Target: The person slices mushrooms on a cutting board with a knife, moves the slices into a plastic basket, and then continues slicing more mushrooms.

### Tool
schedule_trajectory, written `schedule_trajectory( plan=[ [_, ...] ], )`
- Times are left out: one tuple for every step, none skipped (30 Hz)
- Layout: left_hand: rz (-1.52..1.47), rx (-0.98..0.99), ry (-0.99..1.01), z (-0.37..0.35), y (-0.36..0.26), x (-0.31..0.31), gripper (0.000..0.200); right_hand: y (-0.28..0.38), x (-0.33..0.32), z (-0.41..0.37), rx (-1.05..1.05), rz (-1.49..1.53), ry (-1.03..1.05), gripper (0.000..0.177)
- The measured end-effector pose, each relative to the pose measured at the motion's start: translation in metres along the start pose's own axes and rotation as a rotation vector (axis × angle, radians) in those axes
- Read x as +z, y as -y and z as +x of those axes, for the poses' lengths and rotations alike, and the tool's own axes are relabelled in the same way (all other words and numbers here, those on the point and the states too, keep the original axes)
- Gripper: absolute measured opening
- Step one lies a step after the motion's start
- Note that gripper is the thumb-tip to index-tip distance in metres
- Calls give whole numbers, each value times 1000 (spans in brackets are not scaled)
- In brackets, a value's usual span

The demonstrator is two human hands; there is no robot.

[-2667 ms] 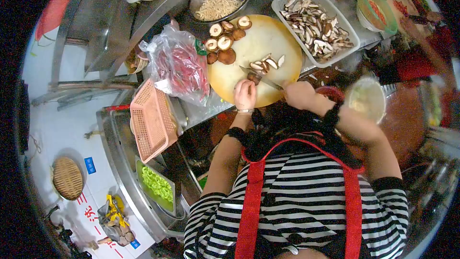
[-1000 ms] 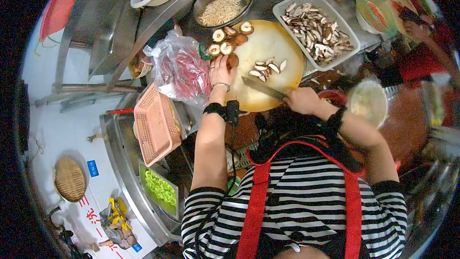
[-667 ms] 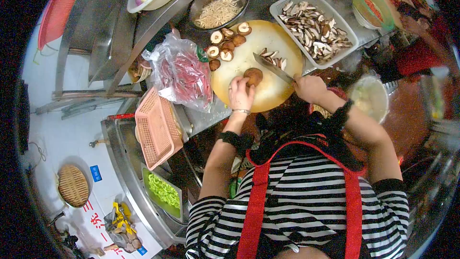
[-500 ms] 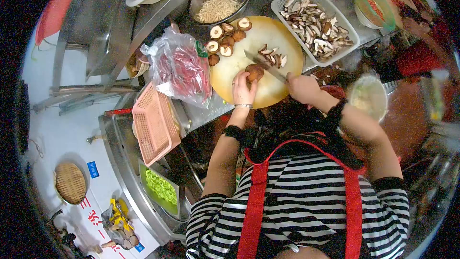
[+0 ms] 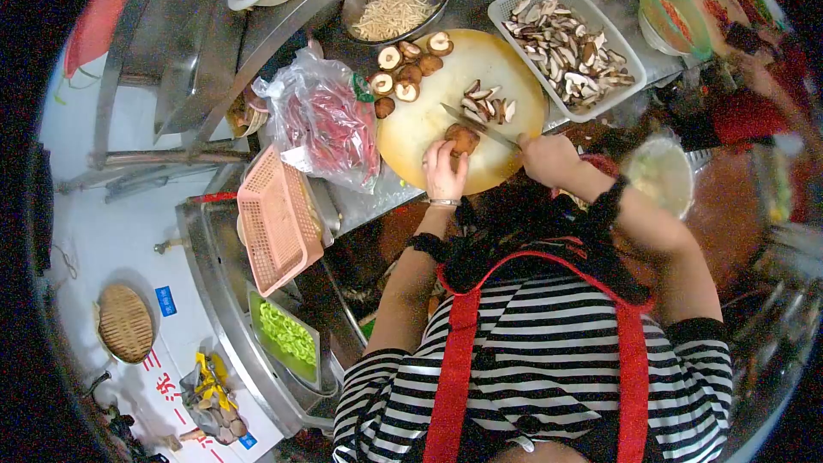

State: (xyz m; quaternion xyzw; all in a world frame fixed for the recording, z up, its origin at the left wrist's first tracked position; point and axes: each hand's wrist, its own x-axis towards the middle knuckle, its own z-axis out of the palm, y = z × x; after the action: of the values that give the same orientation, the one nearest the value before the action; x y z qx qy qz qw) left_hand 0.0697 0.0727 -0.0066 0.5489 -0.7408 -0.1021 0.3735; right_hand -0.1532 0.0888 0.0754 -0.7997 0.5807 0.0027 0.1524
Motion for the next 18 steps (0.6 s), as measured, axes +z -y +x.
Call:
schedule_trajectory(
  plan=[
    [12,3,-14,0,-1,2,28,1,0,0,0,-3,1,21],
    [9,-2,-13,-1,0,3,28,4,2,-3,-4,37,-35,21],
    [19,8,-7,-1,1,3,27,5,4,-5,-7,79,-71,21],
    [31,22,-2,-1,1,3,26,5,10,-5,-4,79,-68,21],
    [31,24,-2,-3,0,3,26,3,18,-2,-3,60,-34,21],
    [35,34,-12,-3,-1,2,24,7,13,3,-3,41,-6,21],
    [40,42,-23,-1,0,1,22,5,5,6,-7,39,-13,21],
    [43,41,-20,-3,0,0,22,4,-2,3,-9,29,17,21],
    [33,41,-31,-3,0,0,20,5,-10,3,-12,16,46,21],
    [20,40,-47,-2,-1,1,18,7,-11,2,-13,12,47,21],
    [18,34,-50,-1,-1,2,18,9,-11,0,-19,37,0,21],
    [25,42,-63,-2,-1,2,17,10,-10,-4,-24,65,-45,22],
    [33,54,-77,-2,-1,2,16,9,-2,-3,-25,64,-42,22],
    [34,55,-78,-4,-2,2,16,7,12,0,-22,29,10,22],
    [38,63,-78,-4,-2,2,16,9,12,4,-20,-6,57,22],
    [41,70,-83,-2,-1,2,15,6,9,8,-24,-8,49,22],
    [44,71,-83,-2,1,2,15,2,7,9,-34,-11,66,22],
    [42,74,-84,-4,0,0,15,3,0,6,-40,-12,89,22]
  ],
)
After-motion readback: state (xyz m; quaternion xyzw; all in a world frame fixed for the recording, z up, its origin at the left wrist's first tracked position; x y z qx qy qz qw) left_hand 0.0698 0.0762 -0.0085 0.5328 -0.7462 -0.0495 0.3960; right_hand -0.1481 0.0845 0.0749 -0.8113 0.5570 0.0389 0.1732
